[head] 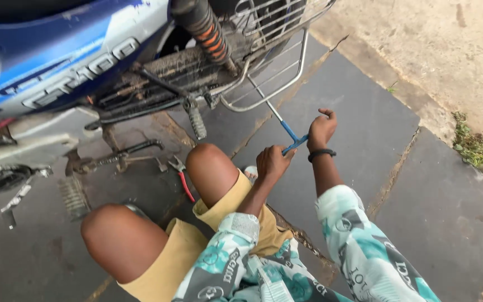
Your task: The person sits on the ground beside a blue motorcycle and uses a T-handle socket wrench to tighten or loosen a bolt on the engine area, repositioning the wrench repeatedly. They set the wrench down, handle small parts by hand, and reach toward the engine and frame near the end.
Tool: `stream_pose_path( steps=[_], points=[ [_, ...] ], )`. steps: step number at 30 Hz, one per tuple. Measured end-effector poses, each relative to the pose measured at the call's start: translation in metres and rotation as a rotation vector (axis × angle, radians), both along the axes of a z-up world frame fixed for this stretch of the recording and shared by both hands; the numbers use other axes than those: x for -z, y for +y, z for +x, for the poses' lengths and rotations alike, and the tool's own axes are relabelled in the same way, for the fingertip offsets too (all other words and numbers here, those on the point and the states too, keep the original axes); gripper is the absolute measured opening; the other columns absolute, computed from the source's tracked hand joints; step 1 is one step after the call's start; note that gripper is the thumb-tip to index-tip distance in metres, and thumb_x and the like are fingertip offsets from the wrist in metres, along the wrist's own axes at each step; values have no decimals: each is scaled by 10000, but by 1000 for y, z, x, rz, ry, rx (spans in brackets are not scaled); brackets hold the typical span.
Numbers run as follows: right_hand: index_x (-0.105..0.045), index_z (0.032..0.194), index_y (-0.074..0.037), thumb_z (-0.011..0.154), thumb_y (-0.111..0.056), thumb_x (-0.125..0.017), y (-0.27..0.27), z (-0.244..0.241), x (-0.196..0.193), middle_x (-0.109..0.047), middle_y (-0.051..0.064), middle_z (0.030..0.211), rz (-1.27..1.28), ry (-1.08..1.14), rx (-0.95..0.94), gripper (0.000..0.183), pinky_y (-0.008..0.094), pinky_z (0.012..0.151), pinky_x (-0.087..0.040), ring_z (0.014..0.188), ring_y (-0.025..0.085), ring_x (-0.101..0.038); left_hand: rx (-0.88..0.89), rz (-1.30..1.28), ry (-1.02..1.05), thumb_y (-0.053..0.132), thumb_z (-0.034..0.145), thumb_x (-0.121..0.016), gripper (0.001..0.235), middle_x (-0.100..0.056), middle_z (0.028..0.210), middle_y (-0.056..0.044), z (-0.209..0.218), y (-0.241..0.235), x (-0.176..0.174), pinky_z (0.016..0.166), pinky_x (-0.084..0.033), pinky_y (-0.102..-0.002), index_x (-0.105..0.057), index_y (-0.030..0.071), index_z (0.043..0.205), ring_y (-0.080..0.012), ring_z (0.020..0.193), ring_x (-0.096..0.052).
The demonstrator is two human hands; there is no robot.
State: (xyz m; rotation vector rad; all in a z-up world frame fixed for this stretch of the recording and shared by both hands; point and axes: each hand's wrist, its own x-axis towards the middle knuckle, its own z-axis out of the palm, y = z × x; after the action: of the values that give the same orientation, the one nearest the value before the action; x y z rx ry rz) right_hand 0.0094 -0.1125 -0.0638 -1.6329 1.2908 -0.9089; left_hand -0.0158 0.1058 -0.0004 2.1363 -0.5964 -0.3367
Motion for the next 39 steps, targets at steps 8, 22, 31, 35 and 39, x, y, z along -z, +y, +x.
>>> stream_pose_path(
  steps=[8, 22, 31, 35, 39],
  points=[
    [-694, 1157, -141, 1082, -117, -594, 18, -31, -251, -632, 53, 1015, -978, 151, -390, 126, 407, 885, -409, 965, 229, -575, 5, 2, 85, 485, 901, -728, 473, -600, 553, -149, 4, 6, -24, 573, -453, -468, -681, 66, 687, -375, 547, -600],
    [-580, 1374, -247, 971, -690, -322, 38, 5, -113, -771, 97, 1027, -29, 700, -446, 652, 491, 898, -522, 1043, 355, -710, 95, 2, 95, 443, 856, -754, 377, -638, 587, -180, 13, 23, -13, 611, -487, -468, -717, 80, 761, -398, 608, -648],
    [-692, 1289, -163, 1215, -376, -402, 46, -31, -263, -768, -10, 1014, -729, 25, -496, 367, 343, 849, -509, 992, 180, -703, 52, -14, 76, 440, 903, -743, 491, -568, 523, -157, 13, 18, -27, 540, -431, -461, -641, 39, 639, -361, 489, -564],
    [-747, 1178, -238, 1060, -537, -505, 34, -4, -120, -753, 56, 877, -609, 518, -394, 402, 397, 773, -507, 844, 286, -695, 67, -38, 63, 407, 892, -754, 436, -578, 518, -139, 12, 17, -3, 542, -447, -450, -660, 58, 647, -334, 478, -579],
    [-732, 1218, -229, 1018, -589, -442, 60, 2, -114, -769, 18, 822, -294, 648, -480, 503, 399, 660, -519, 786, 241, -722, 59, -31, 16, 380, 876, -771, 381, -608, 551, -157, 11, 22, -9, 557, -469, -453, -705, 56, 686, -347, 509, -610]
  ],
)
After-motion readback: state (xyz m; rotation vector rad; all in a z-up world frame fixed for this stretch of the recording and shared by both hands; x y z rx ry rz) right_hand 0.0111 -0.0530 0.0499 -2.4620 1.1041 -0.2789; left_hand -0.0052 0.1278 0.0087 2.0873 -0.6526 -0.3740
